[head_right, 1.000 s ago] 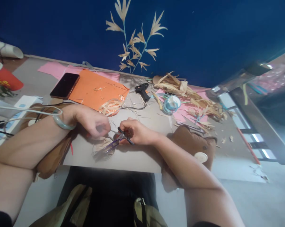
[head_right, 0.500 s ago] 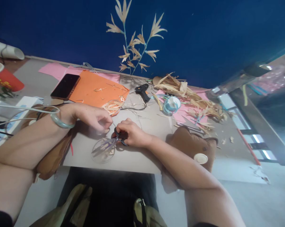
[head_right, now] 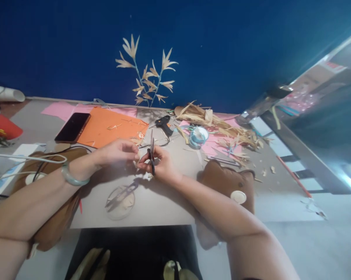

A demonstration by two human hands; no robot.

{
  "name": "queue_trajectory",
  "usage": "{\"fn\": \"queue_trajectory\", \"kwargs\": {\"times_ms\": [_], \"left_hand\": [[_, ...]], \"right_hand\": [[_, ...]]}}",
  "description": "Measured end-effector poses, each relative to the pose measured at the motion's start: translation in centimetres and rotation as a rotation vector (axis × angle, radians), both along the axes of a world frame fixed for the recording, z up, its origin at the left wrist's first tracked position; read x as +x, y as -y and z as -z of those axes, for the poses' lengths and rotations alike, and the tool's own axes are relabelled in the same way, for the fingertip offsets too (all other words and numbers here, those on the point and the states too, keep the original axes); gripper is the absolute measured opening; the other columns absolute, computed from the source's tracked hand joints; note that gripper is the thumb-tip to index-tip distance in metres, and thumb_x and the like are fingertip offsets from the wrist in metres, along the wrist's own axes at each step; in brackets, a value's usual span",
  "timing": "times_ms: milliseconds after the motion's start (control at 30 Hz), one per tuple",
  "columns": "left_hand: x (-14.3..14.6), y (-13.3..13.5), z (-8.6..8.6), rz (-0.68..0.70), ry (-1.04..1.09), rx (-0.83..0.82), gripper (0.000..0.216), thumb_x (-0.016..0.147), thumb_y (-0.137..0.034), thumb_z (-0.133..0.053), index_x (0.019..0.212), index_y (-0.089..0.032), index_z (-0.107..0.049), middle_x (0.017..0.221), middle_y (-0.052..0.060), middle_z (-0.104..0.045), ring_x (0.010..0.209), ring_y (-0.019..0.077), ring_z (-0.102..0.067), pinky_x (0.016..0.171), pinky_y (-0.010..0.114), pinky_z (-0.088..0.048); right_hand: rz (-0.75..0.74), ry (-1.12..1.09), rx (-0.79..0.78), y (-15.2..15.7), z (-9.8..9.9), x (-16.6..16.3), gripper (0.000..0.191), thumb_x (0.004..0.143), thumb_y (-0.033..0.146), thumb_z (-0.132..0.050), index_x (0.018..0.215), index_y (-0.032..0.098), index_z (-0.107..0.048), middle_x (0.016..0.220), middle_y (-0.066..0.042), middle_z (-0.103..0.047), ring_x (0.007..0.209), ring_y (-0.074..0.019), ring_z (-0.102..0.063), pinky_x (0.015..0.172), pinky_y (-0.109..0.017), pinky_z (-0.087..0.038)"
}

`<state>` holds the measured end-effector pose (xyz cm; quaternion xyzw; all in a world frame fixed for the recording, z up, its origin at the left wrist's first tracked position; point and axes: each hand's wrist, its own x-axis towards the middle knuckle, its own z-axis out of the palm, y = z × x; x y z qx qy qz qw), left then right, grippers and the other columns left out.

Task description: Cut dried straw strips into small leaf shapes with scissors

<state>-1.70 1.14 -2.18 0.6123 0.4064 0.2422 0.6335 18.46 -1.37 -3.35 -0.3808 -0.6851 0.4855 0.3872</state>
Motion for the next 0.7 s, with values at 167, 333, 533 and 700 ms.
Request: {"fn": "queue_trajectory", "kwargs": {"times_ms": [167,333,533,700], "left_hand": [[0.7,0.7,-0.3,-0.129,0.058,-0.012,0.027,0.071,-0.039,-0.073,0.075,-0.014,-0.063,0.063,0.0,-0.063,0.055,0.0086,-0.058,0.049,0.018,-0.044],[1.1,1.0,-0.6,-0.289,0.159,-0.022,0.024,0.068,-0.033,-0.075,0.077,-0.015,-0.062,0.061,-0.001,-0.064,0.056,0.0098,-0.061,0.046,0.016,-0.044],[1.2,1.0,-0.8,-0.436,0.259,-0.073,0.026,0.068,-0.034,-0.076,0.077,-0.015,-0.061,0.063,0.001,-0.066,0.055,0.0099,-0.062,0.048,0.017,-0.047],[1.2,0.9,-0.9,-0.453,0.292,-0.077,0.026,0.067,-0.034,-0.077,0.074,-0.014,-0.062,0.064,0.002,-0.066,0.058,0.0112,-0.064,0.049,0.017,-0.048]], "right_hand": [[0.129,-0.022,-0.023,-0.3,-0.1,-0.1,0.04,0.063,0.045,-0.079,0.074,0.018,-0.052,0.072,-0.002,-0.066,0.062,-0.0129,-0.056,0.059,-0.026,-0.045],[0.074,0.132,-0.109,-0.9,-0.9,0.3,0.045,0.063,0.051,-0.077,0.073,0.018,-0.048,0.064,0.001,-0.06,0.056,-0.0107,-0.05,0.054,-0.023,-0.039],[-0.03,0.488,-0.067,-1.4,-1.3,0.9,0.041,0.07,0.052,-0.069,0.068,0.018,-0.046,0.056,0.004,-0.05,0.053,-0.0093,-0.043,0.048,-0.021,-0.028],[-0.082,0.542,-0.107,-1.3,-1.1,1.0,0.042,0.07,0.053,-0.068,0.065,0.018,-0.046,0.056,0.003,-0.052,0.052,-0.0092,-0.044,0.047,-0.021,-0.029]]}}
